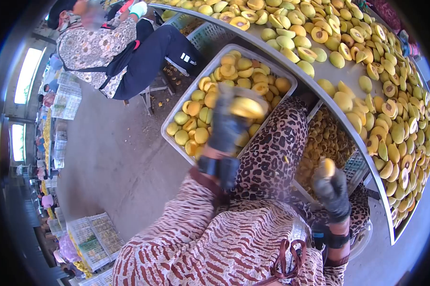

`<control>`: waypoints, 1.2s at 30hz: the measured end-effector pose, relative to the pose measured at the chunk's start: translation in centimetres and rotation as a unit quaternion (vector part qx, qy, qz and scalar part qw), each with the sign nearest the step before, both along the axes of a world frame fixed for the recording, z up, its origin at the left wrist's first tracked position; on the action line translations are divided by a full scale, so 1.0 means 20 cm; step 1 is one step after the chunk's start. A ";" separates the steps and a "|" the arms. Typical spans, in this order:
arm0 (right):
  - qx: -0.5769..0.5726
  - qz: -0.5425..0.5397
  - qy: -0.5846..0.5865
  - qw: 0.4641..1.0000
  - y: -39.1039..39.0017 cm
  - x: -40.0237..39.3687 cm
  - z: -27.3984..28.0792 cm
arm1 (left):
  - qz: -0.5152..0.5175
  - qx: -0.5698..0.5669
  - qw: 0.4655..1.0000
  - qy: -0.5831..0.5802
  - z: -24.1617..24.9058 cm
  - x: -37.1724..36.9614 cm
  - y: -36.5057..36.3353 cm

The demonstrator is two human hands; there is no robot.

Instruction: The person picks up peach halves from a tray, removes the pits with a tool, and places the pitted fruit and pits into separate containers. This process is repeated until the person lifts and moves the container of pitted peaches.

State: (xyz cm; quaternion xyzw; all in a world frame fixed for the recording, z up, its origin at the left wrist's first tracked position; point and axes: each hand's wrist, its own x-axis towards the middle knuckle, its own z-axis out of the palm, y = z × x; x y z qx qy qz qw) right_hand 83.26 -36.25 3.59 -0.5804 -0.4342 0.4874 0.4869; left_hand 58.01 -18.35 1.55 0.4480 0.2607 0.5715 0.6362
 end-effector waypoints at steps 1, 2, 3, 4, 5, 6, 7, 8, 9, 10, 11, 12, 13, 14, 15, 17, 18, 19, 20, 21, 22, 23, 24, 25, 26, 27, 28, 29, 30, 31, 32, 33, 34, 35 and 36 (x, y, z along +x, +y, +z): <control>-0.020 0.030 0.060 0.998 -0.01 0.09 -0.04 | 0.177 0.042 0.962 0.202 -0.07 -0.15 0.05; -0.012 0.001 0.016 1.000 -0.02 0.10 0.00 | 0.204 0.048 0.949 0.235 -0.13 -0.34 0.12; -0.017 0.001 -0.006 1.000 -0.03 0.12 -0.03 | 0.231 0.052 0.934 0.268 -0.20 -0.54 0.19; -0.024 0.003 -0.027 0.999 -0.06 0.15 -0.06 | 0.241 -0.062 0.936 0.249 -0.35 -0.71 0.24; -0.031 0.002 -0.022 0.999 -0.07 0.15 -0.08 | 0.238 -0.067 0.935 0.255 -0.53 -0.85 0.24; -0.065 -0.009 -0.017 0.998 -0.08 0.15 -0.09 | 0.245 -0.005 0.868 0.432 -0.70 -0.98 0.24; -0.098 -0.020 -0.014 0.995 -0.08 0.14 -0.10 | 0.240 0.058 0.769 0.590 -0.78 -1.06 0.24; -0.102 -0.022 -0.013 0.994 -0.07 0.13 -0.10 | 0.237 0.056 0.769 0.592 -0.77 -1.09 0.23; -0.076 -0.020 -0.039 0.996 -0.06 0.13 -0.11 | 0.236 0.031 0.835 0.496 -0.77 -1.11 0.22; -0.053 -0.017 -0.065 0.996 -0.05 0.12 -0.11 | 0.233 0.000 0.889 0.394 -0.77 -1.12 0.21; -0.094 -0.027 -0.043 0.994 -0.06 0.13 -0.11 | 0.269 -0.056 0.795 0.541 -0.62 -1.09 0.20; -0.101 -0.023 -0.045 0.994 -0.05 0.12 -0.11 | 0.268 -0.064 0.794 0.542 -0.61 -1.09 0.23; -0.094 -0.038 -0.034 0.994 -0.04 0.11 -0.11 | 0.292 0.032 0.736 0.610 -0.61 -1.08 0.29; -0.086 -0.052 -0.024 0.995 -0.02 0.10 -0.11 | 0.311 0.128 0.665 0.667 -0.64 -1.09 0.34; -0.091 -0.047 -0.027 0.994 0.00 0.10 -0.12 | 0.281 0.178 0.640 0.692 -0.69 -1.07 0.40; -0.105 -0.042 -0.030 0.993 0.02 0.11 -0.14 | 0.195 0.204 0.497 0.821 -0.78 -0.98 0.41; -0.112 -0.041 -0.032 0.992 0.03 0.10 -0.14 | 0.192 0.201 0.500 0.820 -0.80 -0.98 0.40; -0.112 -0.044 -0.037 0.992 0.04 0.10 -0.15 | 0.189 0.196 0.489 0.829 -0.80 -0.97 0.42; -0.133 -0.068 -0.042 0.988 0.03 0.10 -0.15 | 0.183 0.189 0.478 0.838 -0.81 -0.95 0.43; -0.154 -0.090 -0.045 0.983 0.02 0.09 -0.13 | 0.168 0.183 0.474 0.845 -0.79 -0.96 0.42; -0.149 -0.094 -0.047 0.983 0.04 0.08 -0.11 | 0.171 0.187 0.477 0.841 -0.79 -0.96 0.43; -0.152 -0.067 -0.100 0.981 0.06 0.08 -0.09 | 0.165 0.181 0.469 0.848 -0.80 -0.96 0.43; -0.155 -0.041 -0.152 0.975 0.08 0.09 -0.08 | 0.160 0.176 0.461 0.855 -0.80 -0.96 0.43; -0.073 -0.029 -0.225 0.971 0.07 0.10 -0.08 | 0.175 0.184 0.459 0.852 -0.80 -0.95 0.43; -0.068 -0.038 -0.224 0.971 0.07 0.11 -0.06 | 0.177 0.194 0.459 0.849 -0.82 -0.97 0.44; -0.060 -0.056 -0.210 0.974 0.07 0.11 0.00 | 0.171 0.176 0.464 0.851 -0.87 -1.00 0.45; -0.049 -0.079 -0.201 0.975 0.06 0.10 0.08 | 0.165 0.163 0.474 0.850 -0.89 -1.02 0.49; -0.073 -0.138 -0.103 0.982 0.04 0.05 0.20 | 0.104 0.121 0.544 0.824 -0.86 -1.06 0.53; -0.032 -0.120 -0.137 0.983 0.04 0.07 0.28 | 0.039 0.090 0.615 0.783 -0.84 -1.10 0.58; 0.009 -0.103 -0.170 0.980 0.05 0.10 0.35 | 0.060 0.099 0.647 0.753 -0.86 -1.11 0.62; 0.023 -0.091 -0.169 0.981 0.04 0.11 0.41 | 0.063 0.020 0.662 0.747 -0.87 -1.12 0.68; 0.036 -0.079 -0.167 0.982 0.03 0.13 0.48 | 0.125 0.040 0.621 0.773 -0.82 -1.07 0.65; 0.083 -0.085 -0.189 0.975 0.03 0.11 0.47 | 0.170 0.055 0.616 0.767 -0.78 -1.01 0.66; 0.130 -0.090 -0.211 0.964 0.02 0.10 0.47 | 0.218 0.088 0.642 0.730 -0.74 -0.94 0.67; 0.171 -0.086 -0.264 0.945 0.02 0.09 0.38 | 0.219 0.102 0.643 0.727 -0.68 -0.84 0.68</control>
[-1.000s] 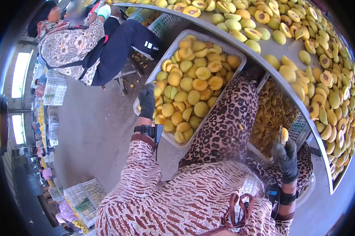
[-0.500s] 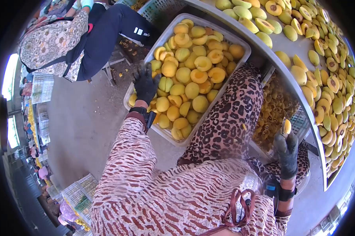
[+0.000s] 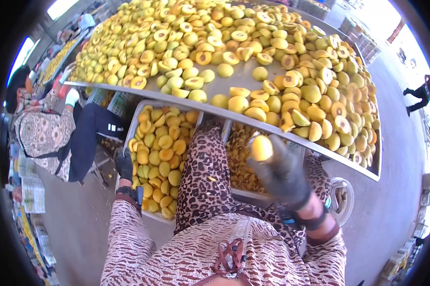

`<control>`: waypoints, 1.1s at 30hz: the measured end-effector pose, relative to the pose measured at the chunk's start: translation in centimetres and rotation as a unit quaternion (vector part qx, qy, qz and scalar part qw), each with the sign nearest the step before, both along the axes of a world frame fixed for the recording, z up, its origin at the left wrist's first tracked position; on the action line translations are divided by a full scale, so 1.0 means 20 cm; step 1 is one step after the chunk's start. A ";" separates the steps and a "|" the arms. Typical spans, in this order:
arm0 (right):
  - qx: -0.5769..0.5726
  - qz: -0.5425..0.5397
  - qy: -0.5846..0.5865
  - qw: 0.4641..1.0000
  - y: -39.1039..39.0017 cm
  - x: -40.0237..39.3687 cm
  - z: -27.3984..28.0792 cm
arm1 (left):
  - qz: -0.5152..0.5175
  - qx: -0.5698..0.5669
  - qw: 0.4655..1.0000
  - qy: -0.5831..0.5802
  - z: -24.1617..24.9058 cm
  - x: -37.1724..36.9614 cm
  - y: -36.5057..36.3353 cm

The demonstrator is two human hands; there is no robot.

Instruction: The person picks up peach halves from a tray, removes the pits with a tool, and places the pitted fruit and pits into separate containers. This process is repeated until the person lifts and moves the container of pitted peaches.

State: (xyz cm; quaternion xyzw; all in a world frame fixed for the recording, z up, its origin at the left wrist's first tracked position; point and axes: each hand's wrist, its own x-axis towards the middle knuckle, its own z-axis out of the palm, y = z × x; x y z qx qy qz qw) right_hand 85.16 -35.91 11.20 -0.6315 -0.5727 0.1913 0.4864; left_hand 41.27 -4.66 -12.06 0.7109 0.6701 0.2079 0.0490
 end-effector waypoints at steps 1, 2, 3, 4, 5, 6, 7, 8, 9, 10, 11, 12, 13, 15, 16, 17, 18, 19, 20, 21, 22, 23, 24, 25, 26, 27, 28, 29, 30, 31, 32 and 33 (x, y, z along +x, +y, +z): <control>0.037 0.000 -0.060 0.998 -0.01 0.00 -0.09 | -0.018 0.092 0.995 -0.022 0.04 0.12 -0.02; 0.039 0.000 -0.085 0.996 -0.02 -0.01 -0.23 | -0.036 0.181 0.982 -0.044 0.10 0.26 -0.05; -0.142 0.036 -0.252 0.957 -0.04 0.01 -0.44 | -0.064 0.246 0.965 -0.062 0.21 0.44 -0.09; -0.317 0.072 -0.403 0.856 -0.09 0.04 -0.61 | -0.132 0.269 0.949 -0.098 0.34 0.62 -0.13; -0.314 0.067 -0.405 0.856 -0.15 0.03 -0.66 | -0.188 0.255 0.937 -0.146 0.41 0.78 -0.13; -0.237 0.028 -0.280 0.930 -0.19 0.03 -0.70 | -0.219 0.263 0.926 -0.162 0.42 0.94 -0.11; -0.162 0.001 -0.143 0.976 -0.24 0.03 -0.73 | -0.270 0.232 0.911 -0.209 0.53 1.14 -0.16; -0.168 0.024 -0.143 0.975 -0.29 0.04 -0.72 | -0.258 0.086 0.867 -0.418 0.44 1.35 -0.14; -0.175 -0.032 -0.119 0.977 -0.29 0.06 -0.70 | -0.331 0.122 0.863 -0.361 0.46 1.54 -0.15; -0.177 -0.079 -0.097 0.976 -0.25 0.07 -0.67 | -0.405 0.162 0.847 -0.305 0.50 1.74 -0.17; -0.174 -0.067 -0.101 0.977 -0.24 0.06 -0.59 | -0.474 0.200 0.819 -0.256 0.53 1.93 -0.19; -0.172 -0.060 -0.107 0.977 -0.25 0.06 -0.52 | -0.495 0.044 0.856 -0.144 0.52 2.25 -0.13; -0.189 -0.053 -0.098 0.976 -0.29 0.09 -0.54 | -0.464 0.060 0.869 -0.159 0.58 2.39 -0.23; -0.205 -0.057 -0.112 0.971 -0.41 0.11 -0.54 | -0.414 0.021 0.903 -0.112 0.59 2.65 -0.34; -0.203 -0.065 -0.134 0.968 -0.45 0.11 -0.52 | -0.397 -0.032 0.917 -0.037 0.56 2.74 -0.36; -0.204 -0.062 -0.145 0.966 -0.49 0.12 -0.51 | -0.383 -0.081 0.919 0.041 0.53 2.84 -0.39; -0.203 -0.084 -0.170 0.961 -0.54 0.12 -0.50 | -0.382 -0.083 0.920 0.032 0.60 2.82 -0.39; -0.205 -0.105 -0.193 0.954 -0.59 0.12 -0.49 | -0.393 -0.117 0.911 0.037 0.66 2.80 -0.39; -0.219 -0.105 -0.196 0.950 -0.62 0.12 -0.47 | -0.405 -0.155 0.900 0.043 0.65 2.81 -0.39; -0.208 -0.111 -0.141 0.962 -0.65 0.13 -0.47 | -0.397 -0.112 0.911 0.007 0.62 2.80 -0.38; -0.188 -0.119 -0.087 0.971 -0.64 0.13 -0.45 | -0.398 -0.114 0.910 0.002 0.60 2.78 -0.37; -0.240 -0.187 0.139 0.942 -0.64 0.13 -0.42 | -0.418 -0.067 0.905 -0.053 0.59 2.77 -0.34; -0.236 -0.188 0.140 0.943 -0.64 0.14 -0.37 | -0.435 -0.019 0.894 -0.104 0.58 2.74 -0.32; -0.176 -0.176 0.249 0.936 -0.58 0.12 -0.26 | -0.431 0.010 0.894 -0.122 0.62 2.67 -0.36; -0.116 -0.161 0.357 0.913 -0.52 0.09 -0.21 | -0.427 0.039 0.893 -0.138 0.67 2.58 -0.39; -0.119 -0.162 0.362 0.910 -0.47 0.10 -0.22 | -0.472 0.101 0.852 -0.203 0.69 2.53 -0.44; -0.090 -0.212 0.337 0.913 -0.42 0.15 -0.24 | -0.520 0.118 0.803 -0.266 0.74 2.43 -0.51; -0.078 -0.216 0.359 0.905 -0.36 0.14 -0.23 | -0.568 0.131 0.746 -0.321 0.79 2.33 -0.58; -0.066 -0.219 0.380 0.896 -0.30 0.13 -0.22 | -0.617 0.094 0.683 -0.379 0.84 2.17 -0.70; -0.066 -0.170 0.444 0.877 -0.22 0.11 -0.18 | -0.646 0.063 0.667 -0.366 0.85 2.08 -0.79; -0.061 -0.178 0.445 0.876 -0.17 0.09 -0.17 | -0.676 0.035 0.649 -0.348 0.86 2.00 -0.85; -0.069 -0.180 0.475 0.858 -0.12 0.06 -0.19 | -0.682 0.031 0.643 -0.348 0.89 1.89 -0.88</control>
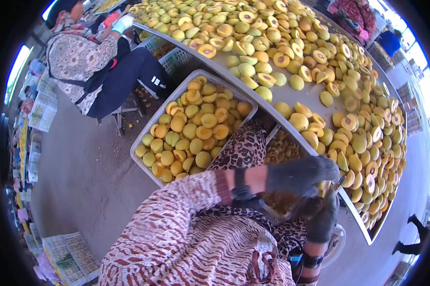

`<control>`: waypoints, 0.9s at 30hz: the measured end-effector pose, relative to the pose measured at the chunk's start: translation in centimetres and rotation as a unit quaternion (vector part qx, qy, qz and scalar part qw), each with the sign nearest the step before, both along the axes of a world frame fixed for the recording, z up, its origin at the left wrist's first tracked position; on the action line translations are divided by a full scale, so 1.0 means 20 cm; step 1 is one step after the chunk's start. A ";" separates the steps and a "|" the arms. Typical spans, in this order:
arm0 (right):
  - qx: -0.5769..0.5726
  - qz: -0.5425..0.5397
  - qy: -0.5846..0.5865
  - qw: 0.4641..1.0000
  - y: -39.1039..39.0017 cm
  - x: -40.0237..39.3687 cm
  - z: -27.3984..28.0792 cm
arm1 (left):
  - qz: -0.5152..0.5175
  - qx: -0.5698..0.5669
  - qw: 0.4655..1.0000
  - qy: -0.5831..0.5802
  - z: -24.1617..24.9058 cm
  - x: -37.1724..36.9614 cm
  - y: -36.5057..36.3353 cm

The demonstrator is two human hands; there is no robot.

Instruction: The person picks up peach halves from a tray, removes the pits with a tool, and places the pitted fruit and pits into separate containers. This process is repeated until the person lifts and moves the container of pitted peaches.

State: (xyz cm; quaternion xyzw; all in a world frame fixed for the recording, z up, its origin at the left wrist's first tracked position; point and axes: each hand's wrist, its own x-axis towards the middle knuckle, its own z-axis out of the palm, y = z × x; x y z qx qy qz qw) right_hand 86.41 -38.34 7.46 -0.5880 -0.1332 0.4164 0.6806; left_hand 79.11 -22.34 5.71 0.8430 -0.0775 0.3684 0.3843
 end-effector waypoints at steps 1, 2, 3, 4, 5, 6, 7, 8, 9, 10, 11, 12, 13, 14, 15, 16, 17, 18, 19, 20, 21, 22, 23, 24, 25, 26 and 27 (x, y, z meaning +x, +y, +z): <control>-0.005 -0.002 0.037 0.999 0.04 -0.03 0.00 | 0.017 -0.079 0.996 -0.023 0.03 -0.11 -0.03; -0.007 -0.010 0.041 0.999 0.08 -0.06 0.01 | 0.034 -0.158 0.986 -0.044 0.04 -0.16 -0.05; 0.008 0.037 0.041 0.998 0.11 -0.09 0.03 | 0.034 -0.236 0.971 -0.017 -0.09 -0.17 -0.05; 0.021 0.080 0.040 0.996 0.14 -0.11 0.04 | -0.066 -0.452 0.890 0.020 -0.07 -0.22 -0.07; -0.017 0.096 -0.019 0.995 0.18 -0.12 0.05 | -0.159 -0.640 0.749 0.060 -0.05 -0.29 -0.09; -0.046 0.103 -0.097 0.989 0.23 -0.14 0.05 | -0.170 -0.641 0.745 0.070 -0.11 -0.31 -0.10; -0.077 0.109 -0.174 0.976 0.26 -0.15 0.04 | -0.144 -0.671 0.727 0.024 -0.22 -0.33 -0.11; -0.084 0.095 -0.173 0.977 0.25 -0.15 -0.01 | -0.116 -0.699 0.705 -0.022 -0.29 -0.35 -0.12; -0.049 0.088 -0.272 0.957 0.23 -0.13 -0.07 | -0.129 -0.701 0.701 -0.010 -0.28 -0.38 -0.11; -0.017 0.076 -0.372 0.925 0.21 -0.11 -0.10 | 0.020 -0.487 0.873 0.012 -0.27 -0.41 -0.08; -0.031 0.052 -0.375 0.925 0.16 -0.11 -0.08 | 0.158 -0.227 0.961 0.022 -0.27 -0.41 -0.07; -0.063 0.113 -0.260 0.957 0.13 -0.14 -0.04 | 0.131 -0.234 0.963 0.026 -0.24 -0.39 -0.08; -0.086 0.171 -0.136 0.972 0.10 -0.16 -0.02 | 0.005 -0.550 0.835 -0.028 -0.19 -0.37 -0.10; -0.093 0.149 -0.136 0.975 0.08 -0.17 -0.03 | -0.110 -0.794 0.594 -0.065 -0.17 -0.35 -0.11; -0.106 0.181 -0.123 0.970 0.06 -0.17 -0.07 | -0.121 -0.796 0.591 -0.052 -0.17 -0.33 -0.12; -0.117 0.217 -0.110 0.963 0.05 -0.16 -0.10 | -0.114 -0.779 0.615 -0.051 -0.17 -0.32 -0.13; -0.117 0.207 -0.108 0.965 0.04 -0.15 -0.10 | -0.104 -0.760 0.639 -0.052 -0.17 -0.30 -0.15; -0.092 0.194 -0.123 0.969 0.03 -0.14 -0.11 | -0.084 -0.734 0.672 -0.040 -0.17 -0.29 -0.16; -0.065 0.182 -0.137 0.971 0.02 -0.13 -0.12 | -0.085 -0.735 0.672 -0.034 -0.17 -0.29 -0.17; -0.074 0.169 -0.205 0.961 0.02 -0.12 -0.14 | -0.014 -0.595 0.804 -0.006 -0.18 -0.29 -0.18; -0.073 0.164 -0.201 0.963 0.02 -0.13 -0.15 | 0.055 -0.429 0.901 0.021 -0.17 -0.29 -0.19; -0.044 0.146 -0.221 0.963 0.04 -0.14 -0.16 | 0.051 -0.428 0.902 0.025 -0.16 -0.27 -0.21; -0.014 0.129 -0.241 0.962 0.04 -0.14 -0.16 | -0.012 -0.590 0.807 -0.015 -0.14 -0.26 -0.22; -0.014 0.127 -0.239 0.963 0.04 -0.14 -0.15 | -0.072 -0.729 0.678 -0.055 -0.12 -0.24 -0.23; -0.025 0.138 -0.259 0.956 0.04 -0.14 -0.14 | -0.070 -0.728 0.680 -0.053 -0.13 -0.24 -0.23; -0.035 0.149 -0.278 0.948 0.04 -0.14 -0.13 | -0.054 -0.715 0.694 -0.056 -0.14 -0.23 -0.23; -0.033 0.148 -0.275 0.949 0.05 -0.14 -0.14 | -0.038 -0.702 0.708 -0.060 -0.15 -0.22 -0.23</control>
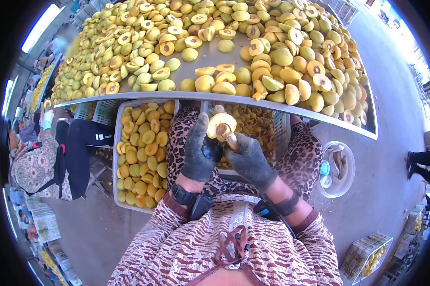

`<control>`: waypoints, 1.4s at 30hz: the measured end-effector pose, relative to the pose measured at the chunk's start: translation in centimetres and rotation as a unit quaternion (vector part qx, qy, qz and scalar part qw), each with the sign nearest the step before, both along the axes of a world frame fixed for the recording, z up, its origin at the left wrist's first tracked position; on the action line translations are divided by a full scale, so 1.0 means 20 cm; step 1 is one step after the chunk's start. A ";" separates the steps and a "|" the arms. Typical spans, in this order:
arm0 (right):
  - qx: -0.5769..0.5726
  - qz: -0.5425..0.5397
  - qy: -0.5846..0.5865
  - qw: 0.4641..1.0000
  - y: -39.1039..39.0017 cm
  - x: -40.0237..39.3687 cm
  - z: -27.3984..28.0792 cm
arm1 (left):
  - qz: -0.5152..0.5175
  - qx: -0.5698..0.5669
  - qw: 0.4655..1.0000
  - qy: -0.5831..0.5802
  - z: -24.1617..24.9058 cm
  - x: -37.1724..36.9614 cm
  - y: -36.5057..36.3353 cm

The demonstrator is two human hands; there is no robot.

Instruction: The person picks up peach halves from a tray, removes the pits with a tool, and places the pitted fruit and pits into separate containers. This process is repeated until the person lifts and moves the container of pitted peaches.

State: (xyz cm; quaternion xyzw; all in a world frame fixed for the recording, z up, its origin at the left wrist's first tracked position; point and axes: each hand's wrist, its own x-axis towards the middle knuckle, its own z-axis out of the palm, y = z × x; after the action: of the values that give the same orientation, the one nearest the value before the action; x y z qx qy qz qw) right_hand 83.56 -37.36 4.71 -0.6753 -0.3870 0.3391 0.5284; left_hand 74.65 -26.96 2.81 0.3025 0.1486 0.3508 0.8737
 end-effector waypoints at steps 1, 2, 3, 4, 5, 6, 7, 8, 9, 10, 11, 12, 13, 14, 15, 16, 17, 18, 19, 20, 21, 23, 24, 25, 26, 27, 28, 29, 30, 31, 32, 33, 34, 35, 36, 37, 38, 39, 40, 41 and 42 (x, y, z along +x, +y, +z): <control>0.000 -0.005 -0.021 1.000 0.00 0.00 -0.01 | -0.001 0.001 1.000 0.004 0.00 0.01 0.00; -0.002 -0.011 -0.043 0.999 0.00 0.00 -0.03 | 0.004 0.006 1.000 0.003 0.01 0.01 0.00; -0.002 -0.013 -0.040 0.999 0.01 0.00 -0.04 | 0.009 0.010 1.000 0.001 0.01 0.03 -0.01; 0.038 -0.025 -0.014 0.999 0.01 0.00 -0.05 | 0.008 0.009 1.000 0.004 0.01 0.04 -0.01; 0.078 -0.034 0.012 0.996 0.01 -0.01 -0.07 | 0.014 0.031 0.999 0.011 0.02 0.05 -0.02; 0.078 -0.027 0.017 0.996 0.01 -0.01 -0.09 | 0.024 0.055 0.998 0.018 0.02 0.06 -0.01; 0.066 -0.039 0.031 0.997 0.00 0.00 -0.11 | 0.035 0.066 0.997 0.011 0.01 0.09 -0.01; 0.055 -0.044 0.048 0.996 0.00 0.01 -0.14 | 0.059 0.094 0.993 0.041 -0.02 0.10 -0.01; 0.022 -0.024 0.067 0.997 -0.01 0.03 -0.15 | 0.086 0.128 0.986 0.063 -0.05 0.13 -0.01; 0.073 -0.029 0.019 0.997 0.01 0.02 -0.14 | 0.114 0.159 0.979 0.064 -0.04 0.14 -0.02; 0.041 -0.042 0.043 0.997 0.00 0.01 -0.12 | 0.135 0.182 0.972 0.056 -0.01 0.15 -0.03; 0.060 -0.030 0.021 0.997 0.00 0.05 -0.24 | 0.147 0.194 0.969 0.048 0.02 0.15 -0.04; 0.032 -0.059 0.033 0.997 0.02 0.01 -0.15 | 0.155 0.195 0.968 0.024 0.05 0.15 -0.05; 0.037 -0.044 0.037 0.998 0.03 0.00 -0.18 | 0.104 0.106 0.988 0.028 0.11 0.13 -0.06; 0.074 -0.049 -0.039 0.995 0.02 0.03 -0.22 | 0.093 0.108 0.990 0.022 0.10 0.14 -0.07; 0.111 -0.055 -0.116 0.985 0.01 0.06 -0.27 | 0.081 0.109 0.991 0.013 0.08 0.15 -0.07; 0.116 -0.047 -0.116 0.985 0.01 0.08 -0.32 | 0.063 0.094 0.993 0.016 0.09 0.14 -0.07; 0.143 -0.045 -0.129 0.980 0.01 0.09 -0.37 | 0.044 0.079 0.996 0.019 0.10 0.13 -0.08; 0.168 -0.043 -0.141 0.975 0.01 0.10 -0.42 | 0.057 0.050 0.997 0.012 0.12 0.15 -0.09; 0.169 -0.036 -0.140 0.975 0.00 0.10 -0.44 | 0.064 0.050 0.997 0.012 0.11 0.16 -0.08; 0.159 -0.020 -0.085 0.983 0.00 0.10 -0.45 | 0.053 0.060 0.997 0.012 0.09 0.17 -0.07; 0.154 0.005 -0.014 0.988 0.00 0.10 -0.47 | 0.052 0.061 0.997 0.006 0.10 0.20 -0.07; 0.154 0.008 -0.017 0.988 -0.01 0.10 -0.46 | 0.054 0.061 0.997 0.004 0.11 0.19 -0.07; 0.129 0.009 -0.016 0.991 -0.02 0.10 -0.45 | 0.050 0.089 0.995 0.019 0.12 0.19 -0.07; 0.105 0.011 -0.016 0.994 -0.01 0.09 -0.43 | 0.046 0.117 0.991 0.035 0.14 0.18 -0.07; 0.107 0.012 -0.017 0.994 -0.02 0.07 -0.36 | 0.055 0.120 0.991 0.031 0.17 0.17 -0.08; 0.018 0.041 0.099 0.994 -0.04 0.06 -0.26 | 0.055 0.121 0.991 0.030 0.19 0.16 -0.08; -0.025 0.055 0.157 0.986 -0.07 0.05 -0.19 | 0.089 0.253 0.962 0.055 0.22 0.14 -0.07; -0.071 0.066 0.213 0.972 -0.09 0.05 -0.12 | 0.119 0.378 0.915 0.078 0.24 0.12 -0.07; -0.099 0.099 0.234 0.962 -0.11 0.05 -0.08 | 0.138 0.395 0.906 0.065 0.27 0.10 -0.08; -0.128 0.130 0.256 0.949 -0.14 0.05 -0.06 | 0.136 0.396 0.906 0.062 0.27 0.09 -0.09; -0.071 0.110 0.246 0.960 -0.15 0.04 -0.07 | 0.161 0.436 0.882 0.075 0.25 0.09 -0.11; -0.013 0.092 0.232 0.968 -0.16 0.03 -0.08 | 0.187 0.473 0.856 0.088 0.24 0.09 -0.12; -0.126 0.209 0.177 0.953 -0.19 0.12 -0.06 | 0.109 0.454 0.878 0.101 0.23 0.07 -0.11; -0.140 0.190 0.252 0.938 -0.21 0.14 -0.11 | 0.105 0.451 0.881 0.098 0.23 0.07 -0.13; -0.154 0.165 0.327 0.918 -0.24 0.16 -0.17 | 0.027 0.329 0.942 0.062 0.23 0.07 -0.14; -0.167 0.135 0.395 0.893 -0.24 0.16 -0.18 | -0.050 0.199 0.978 0.027 0.23 0.06 -0.14; -0.157 0.165 0.343 0.911 -0.24 0.17 -0.17 | -0.077 0.174 0.981 0.027 0.23 0.05 -0.14; -0.147 0.195 0.289 0.926 -0.22 0.17 -0.15 | -0.076 0.174 0.982 0.026 0.24 0.03 -0.13; -0.137 0.224 0.236 0.936 -0.20 0.16 -0.11 | -0.104 0.149 0.983 0.033 0.26 0.00 -0.11; -0.128 0.253 0.184 0.941 -0.17 0.14 -0.07 | -0.132 0.122 0.983 0.040 0.26 -0.01 -0.10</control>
State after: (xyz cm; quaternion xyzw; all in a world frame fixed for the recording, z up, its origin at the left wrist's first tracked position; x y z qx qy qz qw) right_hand 86.44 -40.69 3.37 -0.5431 -0.3946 0.6263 0.3962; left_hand 74.41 -28.96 8.04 0.4378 0.0983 0.2360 0.8619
